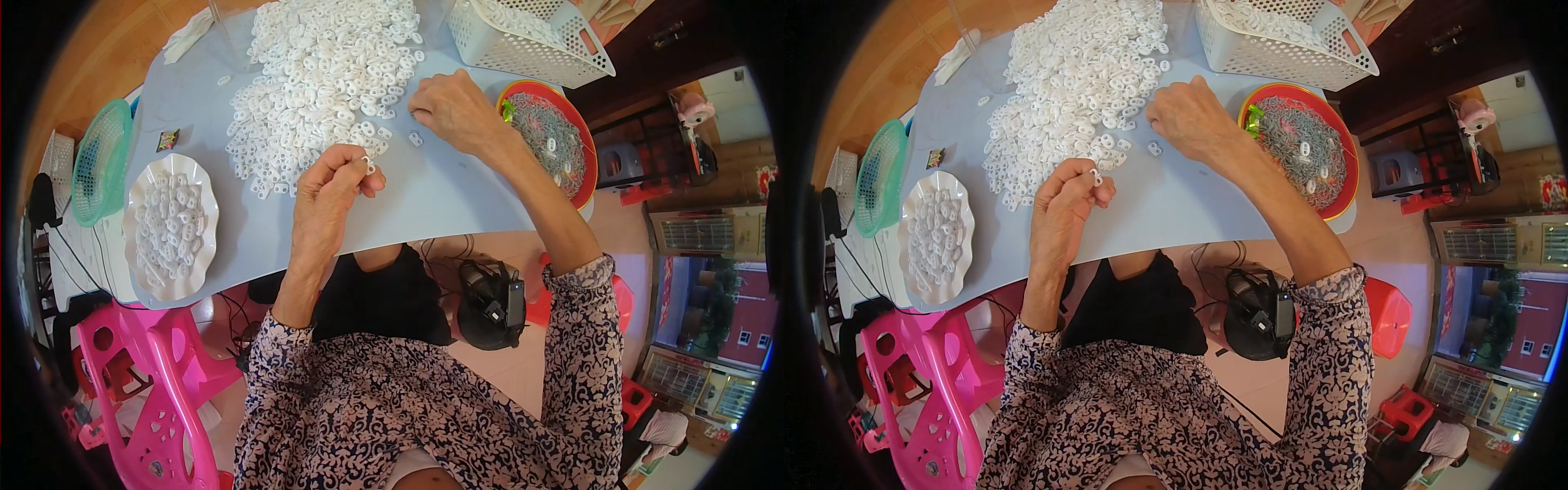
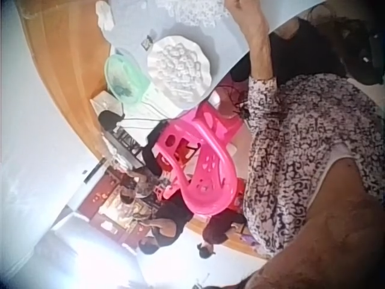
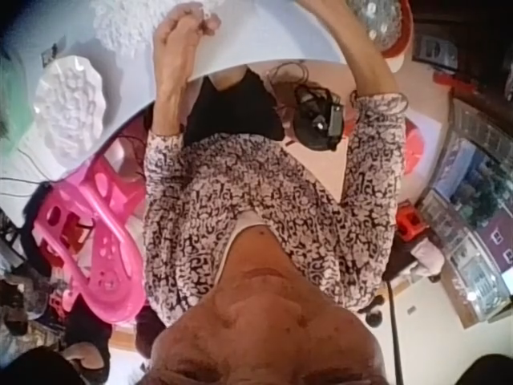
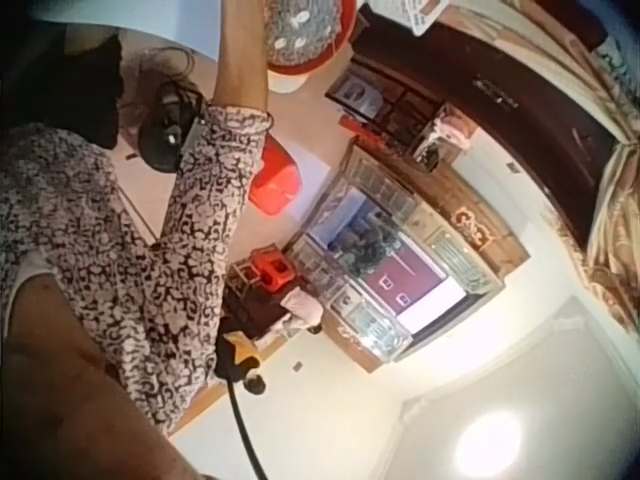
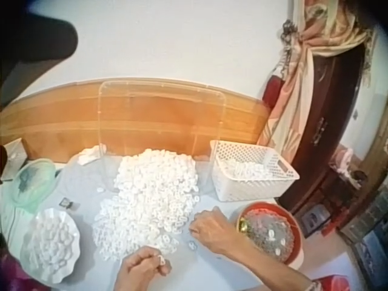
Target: The recorder is manually inserting small metal rings into white plastic components at a workspace.
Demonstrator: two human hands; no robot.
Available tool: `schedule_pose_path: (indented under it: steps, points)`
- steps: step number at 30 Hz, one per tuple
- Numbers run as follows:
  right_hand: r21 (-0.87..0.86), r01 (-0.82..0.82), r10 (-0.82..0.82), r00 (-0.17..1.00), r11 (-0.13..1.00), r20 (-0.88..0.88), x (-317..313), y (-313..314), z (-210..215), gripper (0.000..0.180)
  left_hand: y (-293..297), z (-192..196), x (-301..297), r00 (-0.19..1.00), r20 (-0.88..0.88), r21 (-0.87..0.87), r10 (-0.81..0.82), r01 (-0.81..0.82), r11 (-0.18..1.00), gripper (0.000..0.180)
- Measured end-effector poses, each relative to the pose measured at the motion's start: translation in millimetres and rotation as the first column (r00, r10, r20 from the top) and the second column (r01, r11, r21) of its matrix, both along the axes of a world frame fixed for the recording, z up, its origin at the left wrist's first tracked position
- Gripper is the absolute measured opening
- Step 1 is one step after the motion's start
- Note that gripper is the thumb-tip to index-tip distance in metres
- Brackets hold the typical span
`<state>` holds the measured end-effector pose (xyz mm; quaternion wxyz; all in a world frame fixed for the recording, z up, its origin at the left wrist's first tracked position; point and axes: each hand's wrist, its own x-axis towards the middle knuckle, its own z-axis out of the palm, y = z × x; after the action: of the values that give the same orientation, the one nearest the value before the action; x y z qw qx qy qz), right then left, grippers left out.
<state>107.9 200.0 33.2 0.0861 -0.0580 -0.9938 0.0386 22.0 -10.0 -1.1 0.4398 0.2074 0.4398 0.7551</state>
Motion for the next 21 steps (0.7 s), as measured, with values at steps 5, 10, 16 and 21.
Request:
schedule_pose_path:
  steps: [5,10,16,21]
  points:
    - [0.208,-0.016,-0.008,0.993,0.978,0.114,-12.8,-4.5,2.0,0.012,-0.9,-0.3,0.4,1.0,-0.005,0.005,0.006,-0.006,1.0,0.012]
    - [-0.089,0.104,-0.103,0.995,0.991,0.015,-12.0,-8.1,5.5,0.01,-0.5,-1.9,-0.8,1.0,0.008,0.026,0.015,-0.016,1.0,0.011]
    - [-0.776,0.092,-0.292,0.949,0.624,-0.122,9.8,-50.0,-5.5,0.004,-0.1,-4.7,-1.3,0.999,0.017,0.022,0.036,-0.037,0.999,0.009]
    - [-0.983,-0.043,-0.344,0.933,0.176,-0.102,21.1,-75.8,-27.0,0.012,-0.2,-1.9,1.8,0.993,-0.106,-0.013,0.054,-0.056,0.998,0.008]
